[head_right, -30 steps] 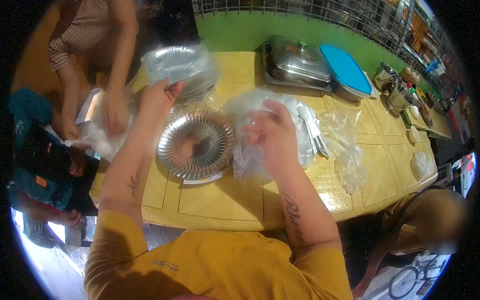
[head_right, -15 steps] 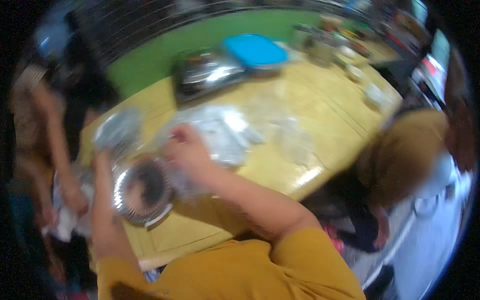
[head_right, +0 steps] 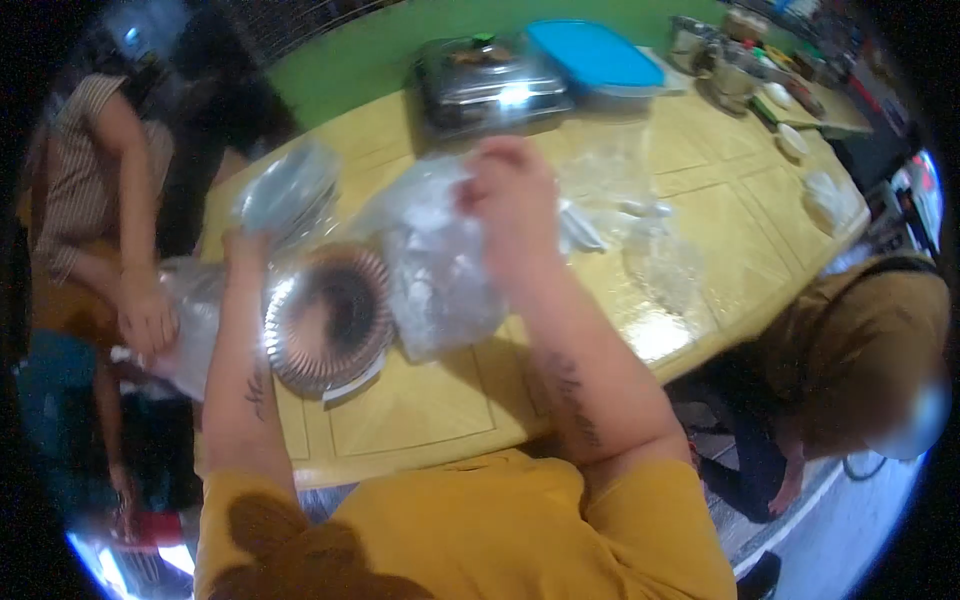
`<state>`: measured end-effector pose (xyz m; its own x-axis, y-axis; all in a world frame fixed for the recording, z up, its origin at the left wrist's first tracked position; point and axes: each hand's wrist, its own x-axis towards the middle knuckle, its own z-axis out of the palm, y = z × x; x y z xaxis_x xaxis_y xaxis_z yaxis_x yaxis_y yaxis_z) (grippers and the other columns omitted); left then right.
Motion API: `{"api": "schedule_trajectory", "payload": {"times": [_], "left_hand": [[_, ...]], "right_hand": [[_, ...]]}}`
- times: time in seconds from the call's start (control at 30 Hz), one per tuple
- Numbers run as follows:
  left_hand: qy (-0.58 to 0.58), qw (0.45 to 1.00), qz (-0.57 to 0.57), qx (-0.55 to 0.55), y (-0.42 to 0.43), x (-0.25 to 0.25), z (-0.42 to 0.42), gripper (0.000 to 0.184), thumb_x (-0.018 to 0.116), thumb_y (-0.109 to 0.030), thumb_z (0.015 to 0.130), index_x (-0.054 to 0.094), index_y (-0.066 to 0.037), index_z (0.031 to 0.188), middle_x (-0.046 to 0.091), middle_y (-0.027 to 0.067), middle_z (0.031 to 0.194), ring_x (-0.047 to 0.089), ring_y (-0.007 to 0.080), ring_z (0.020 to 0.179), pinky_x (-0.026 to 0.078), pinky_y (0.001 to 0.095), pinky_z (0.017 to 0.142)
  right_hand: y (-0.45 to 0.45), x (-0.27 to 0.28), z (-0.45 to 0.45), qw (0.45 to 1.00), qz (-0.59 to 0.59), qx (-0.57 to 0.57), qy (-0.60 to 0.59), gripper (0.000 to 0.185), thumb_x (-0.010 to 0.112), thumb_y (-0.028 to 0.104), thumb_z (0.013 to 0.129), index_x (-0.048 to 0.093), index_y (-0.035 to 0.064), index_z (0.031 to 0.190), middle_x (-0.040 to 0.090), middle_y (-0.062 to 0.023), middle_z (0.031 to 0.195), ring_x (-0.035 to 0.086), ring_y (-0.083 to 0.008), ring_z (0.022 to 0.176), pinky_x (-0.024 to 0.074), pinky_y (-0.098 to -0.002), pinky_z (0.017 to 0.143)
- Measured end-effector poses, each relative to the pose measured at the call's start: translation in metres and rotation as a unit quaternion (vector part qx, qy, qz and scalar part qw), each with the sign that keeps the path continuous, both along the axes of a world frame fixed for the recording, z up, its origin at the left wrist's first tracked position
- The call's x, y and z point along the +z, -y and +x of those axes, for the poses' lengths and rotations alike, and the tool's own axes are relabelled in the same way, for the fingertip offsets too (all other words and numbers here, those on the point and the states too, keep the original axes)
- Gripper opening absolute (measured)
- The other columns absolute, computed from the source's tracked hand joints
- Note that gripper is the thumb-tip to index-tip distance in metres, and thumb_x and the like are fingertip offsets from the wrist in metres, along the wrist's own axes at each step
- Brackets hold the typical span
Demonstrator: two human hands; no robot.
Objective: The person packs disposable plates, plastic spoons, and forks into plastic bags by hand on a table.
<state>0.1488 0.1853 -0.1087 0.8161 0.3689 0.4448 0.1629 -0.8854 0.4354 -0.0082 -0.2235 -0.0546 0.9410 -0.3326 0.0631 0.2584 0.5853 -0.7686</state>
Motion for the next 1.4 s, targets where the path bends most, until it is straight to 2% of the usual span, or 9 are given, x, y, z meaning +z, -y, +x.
{"api": "schedule_trajectory", "payload": {"times": [0.17,0.27,0.53,0.7,0.77,1.0,1.07,1.17,1.4], "left_hand": [[0.18,0.96,0.122,-0.175,0.055,0.042,-0.054,0.046,0.078,-0.019,0.074,0.06,-0.002,0.114,0.063,0.0193,0.112,0.055,0.0366,0.112,0.043,0.0439,0.1],[0.056,0.941,-0.033,-0.332,0.114,0.067,-0.09,0.027,0.076,-0.012,0.075,0.066,-0.006,0.099,0.061,0.016,0.12,0.055,0.0345,0.114,0.043,0.0417,0.101],[0.025,0.836,0.104,-0.538,0.207,0.055,-0.132,0.021,0.074,-0.024,0.076,0.073,-0.017,0.095,0.06,0.0081,0.124,0.05,0.0335,0.118,0.04,0.0465,0.101],[0.031,0.849,0.11,-0.515,0.233,0.043,-0.125,0.019,0.073,-0.02,0.075,0.072,-0.015,0.093,0.063,0.0058,0.117,0.052,0.032,0.115,0.042,0.0462,0.097],[0.009,0.856,0.09,-0.509,0.237,0.047,-0.118,0.016,0.071,-0.016,0.075,0.069,-0.012,0.091,0.067,0.0068,0.108,0.056,0.0321,0.109,0.044,0.0444,0.095],[-0.062,0.795,-0.107,-0.593,0.232,0.059,-0.121,0.012,0.065,-0.004,0.073,0.059,-0.003,0.083,0.068,0.0136,0.087,0.064,0.0335,0.085,0.05,0.0391,0.079],[-0.096,0.773,-0.17,-0.603,0.229,0.053,-0.118,0.014,0.068,-0.006,0.074,0.059,-0.003,0.085,0.068,0.0145,0.087,0.066,0.0327,0.083,0.051,0.0387,0.076],[-0.169,0.859,-0.168,-0.453,0.246,0.077,-0.135,0.015,0.071,-0.011,0.077,0.063,-0.002,0.087,0.069,0.015,0.084,0.067,0.0309,0.079,0.052,0.038,0.075],[-0.117,0.88,-0.083,-0.454,0.244,0.053,-0.112,0.015,0.074,-0.013,0.079,0.067,-0.001,0.086,0.068,0.0149,0.079,0.066,0.0271,0.074,0.051,0.037,0.071]], "right_hand": [[0.008,0.015,-0.003,0.994,0.016,-0.103,0.021,0.023,0.061,0.002,0.083,0.056,0.0001,0.105,0.06,-0.0093,0.086,0.062,-0.0197,0.068,0.0497,-0.0297,0.061],[0.011,0.013,-0.002,0.992,-0.005,-0.121,0.047,0.021,0.062,0.002,0.084,0.056,0.0002,0.104,0.06,-0.0086,0.087,0.062,-0.0187,0.068,0.0496,-0.0292,0.061],[0.016,0.006,0.004,0.972,-0.067,-0.221,0.032,0.016,0.065,0.001,0.084,0.058,0.0044,0.098,0.061,-0.0042,0.083,0.061,-0.0142,0.065,0.047,-0.0251,0.056],[0.022,-0.008,0.013,0.969,-0.185,-0.159,0.044,0.019,0.066,0.001,0.082,0.06,0.0037,0.1,0.061,-0.004,0.086,0.063,-0.0144,0.073,0.0501,-0.0272,0.061],[0.022,-0.022,0.024,0.874,-0.433,-0.187,0.114,0.021,0.068,0.006,0.082,0.063,0.0034,0.102,0.063,-0.0068,0.089,0.064,-0.0188,0.082,0.0522,-0.031,0.07],[-0.005,-0.003,-0.01,0.625,-0.773,-0.041,-0.101,0.029,0.069,0.025,0.08,0.067,0.0103,0.105,0.069,-0.0129,0.103,0.06,-0.0308,0.109,0.0445,-0.0499,0.089],[-0.001,-0.009,-0.006,0.631,-0.768,-0.052,-0.099,0.026,0.071,0.023,0.077,0.069,0.0132,0.102,0.071,-0.0116,0.099,0.063,-0.0302,0.105,0.0438,-0.0492,0.088],[-0.001,-0.004,-0.005,0.658,-0.743,-0.045,-0.113,0.024,0.07,0.02,0.077,0.07,0.0145,0.1,0.072,-0.01,0.096,0.065,-0.0304,0.102,0.0431,-0.0491,0.088],[0.013,-0.003,-0.004,0.679,-0.72,-0.061,-0.128,0.026,0.065,0.013,0.077,0.069,0.0176,0.102,0.072,-0.0071,0.098,0.066,-0.028,0.1,0.0436,-0.0468,0.086]]}}
